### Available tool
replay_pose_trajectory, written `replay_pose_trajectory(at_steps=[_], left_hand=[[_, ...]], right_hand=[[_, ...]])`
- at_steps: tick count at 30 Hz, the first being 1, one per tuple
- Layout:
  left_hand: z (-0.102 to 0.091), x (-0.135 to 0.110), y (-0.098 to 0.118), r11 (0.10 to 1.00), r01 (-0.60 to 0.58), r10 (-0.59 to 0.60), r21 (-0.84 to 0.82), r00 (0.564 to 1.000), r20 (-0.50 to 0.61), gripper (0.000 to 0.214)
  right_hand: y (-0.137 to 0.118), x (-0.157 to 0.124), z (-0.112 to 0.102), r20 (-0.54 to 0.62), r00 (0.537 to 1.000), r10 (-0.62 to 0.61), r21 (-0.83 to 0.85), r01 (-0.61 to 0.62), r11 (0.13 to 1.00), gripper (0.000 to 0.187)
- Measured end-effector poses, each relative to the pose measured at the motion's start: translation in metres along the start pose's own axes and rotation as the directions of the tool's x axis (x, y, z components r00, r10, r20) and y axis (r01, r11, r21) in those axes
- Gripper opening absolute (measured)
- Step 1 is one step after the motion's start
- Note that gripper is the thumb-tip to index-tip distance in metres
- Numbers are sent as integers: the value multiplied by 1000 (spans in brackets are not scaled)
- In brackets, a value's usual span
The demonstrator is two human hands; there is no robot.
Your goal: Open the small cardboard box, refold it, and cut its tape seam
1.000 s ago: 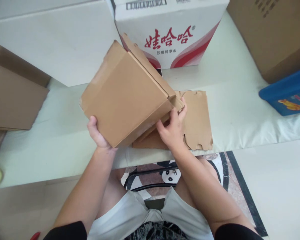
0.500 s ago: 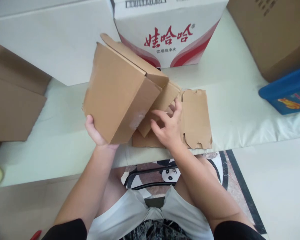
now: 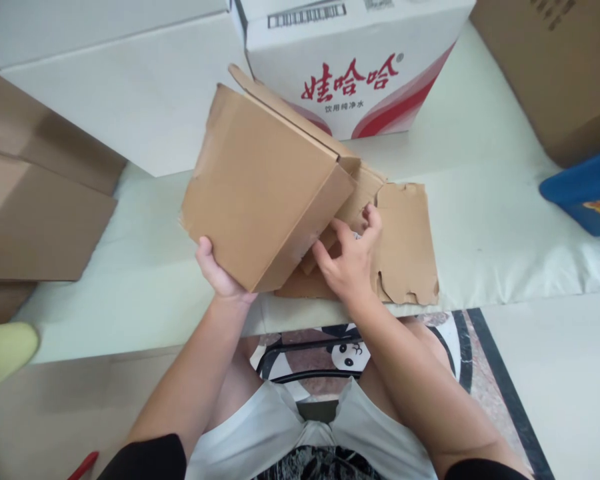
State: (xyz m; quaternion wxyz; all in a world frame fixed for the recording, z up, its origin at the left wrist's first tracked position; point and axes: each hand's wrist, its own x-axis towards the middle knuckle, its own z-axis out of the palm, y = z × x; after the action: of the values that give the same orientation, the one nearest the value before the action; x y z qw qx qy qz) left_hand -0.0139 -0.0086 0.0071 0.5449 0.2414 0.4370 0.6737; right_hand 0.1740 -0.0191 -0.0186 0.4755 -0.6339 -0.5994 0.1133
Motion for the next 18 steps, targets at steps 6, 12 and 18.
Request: replay_pose_trajectory(at_steps=[6,12,18], left_hand=[[0,4,-3,1000,-21,21,-7,999,-35,68],[-1,1,-17,999,48,-47,21,998,-35,75],[-10,20,5,994,-107,106,8,993,42,62]], right_hand=[[0,-3,-2,31,999,-44,315,32,949,26],[-5,0,14,308,907,289,727,-420,543,57],[-6,14,3,330,819,469,750,-529,397,70]])
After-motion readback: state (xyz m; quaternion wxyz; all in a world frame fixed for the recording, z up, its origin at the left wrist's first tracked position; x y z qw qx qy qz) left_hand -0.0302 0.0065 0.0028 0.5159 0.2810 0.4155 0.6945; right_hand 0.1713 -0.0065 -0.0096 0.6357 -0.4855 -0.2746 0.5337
